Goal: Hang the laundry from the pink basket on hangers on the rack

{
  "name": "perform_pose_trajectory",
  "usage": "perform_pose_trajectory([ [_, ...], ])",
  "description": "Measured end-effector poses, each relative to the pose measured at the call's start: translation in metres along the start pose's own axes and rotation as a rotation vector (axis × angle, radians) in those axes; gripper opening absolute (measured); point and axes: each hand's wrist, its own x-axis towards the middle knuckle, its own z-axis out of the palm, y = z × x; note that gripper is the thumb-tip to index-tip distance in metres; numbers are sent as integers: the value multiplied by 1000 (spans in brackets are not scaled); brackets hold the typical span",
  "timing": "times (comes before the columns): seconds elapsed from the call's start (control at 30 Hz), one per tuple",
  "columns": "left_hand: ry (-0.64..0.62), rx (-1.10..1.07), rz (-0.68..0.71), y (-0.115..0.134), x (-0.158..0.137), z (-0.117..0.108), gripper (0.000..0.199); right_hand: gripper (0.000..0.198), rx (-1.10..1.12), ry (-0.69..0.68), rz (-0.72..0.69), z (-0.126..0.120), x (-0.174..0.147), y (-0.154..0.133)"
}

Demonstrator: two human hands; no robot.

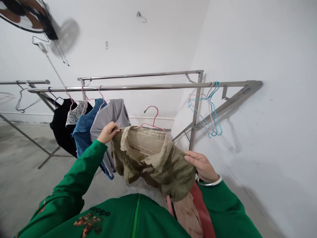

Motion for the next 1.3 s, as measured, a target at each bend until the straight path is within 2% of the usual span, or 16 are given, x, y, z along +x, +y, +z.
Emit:
perform_pose_trajectory([
  [0.1, 17, 21, -127, -8, -22, 10, 16, 45, 82, 137, 4, 3, 5, -1],
  [0.17, 5, 21, -177, -6, -45, 21, 19, 41, 44, 194, -50, 7, 14, -6],
  [0.27, -120, -23, -204, 9, -89, 44, 16, 35, -171, 264, -208, 22, 35, -20],
  [0.4, -316, -109, -234, 36, -144, 76, 17, 35, -477, 310, -415, 56, 77, -39],
  [0.53, -422, -125, -335, 48, -181, 90, 20, 35, -736, 389, -478, 96, 121, -52],
  [0.63, -429, -118, -373, 45, -197, 88, 20, 33, -928, 431, -425, 123, 145, -61],
  [0.77, -386, -118, -411, 40, -212, 80, 22, 34, -1091, 376, -283, 156, 164, -76],
  [0.9, -388, -124, -443, 39, -221, 77, 23, 35, -1110, 333, -186, 184, 178, -83],
  [1.1, -476, -104, -464, 41, -229, 79, 25, 35, -1075, 298, -126, 216, 193, -74],
  [1.17, -528, -83, -473, 41, -233, 82, 25, 35, -1049, 277, -161, 221, 187, -68],
  [1.3, -607, -63, -454, 45, -240, 92, 22, 35, -883, 367, -473, 210, 152, -34],
])
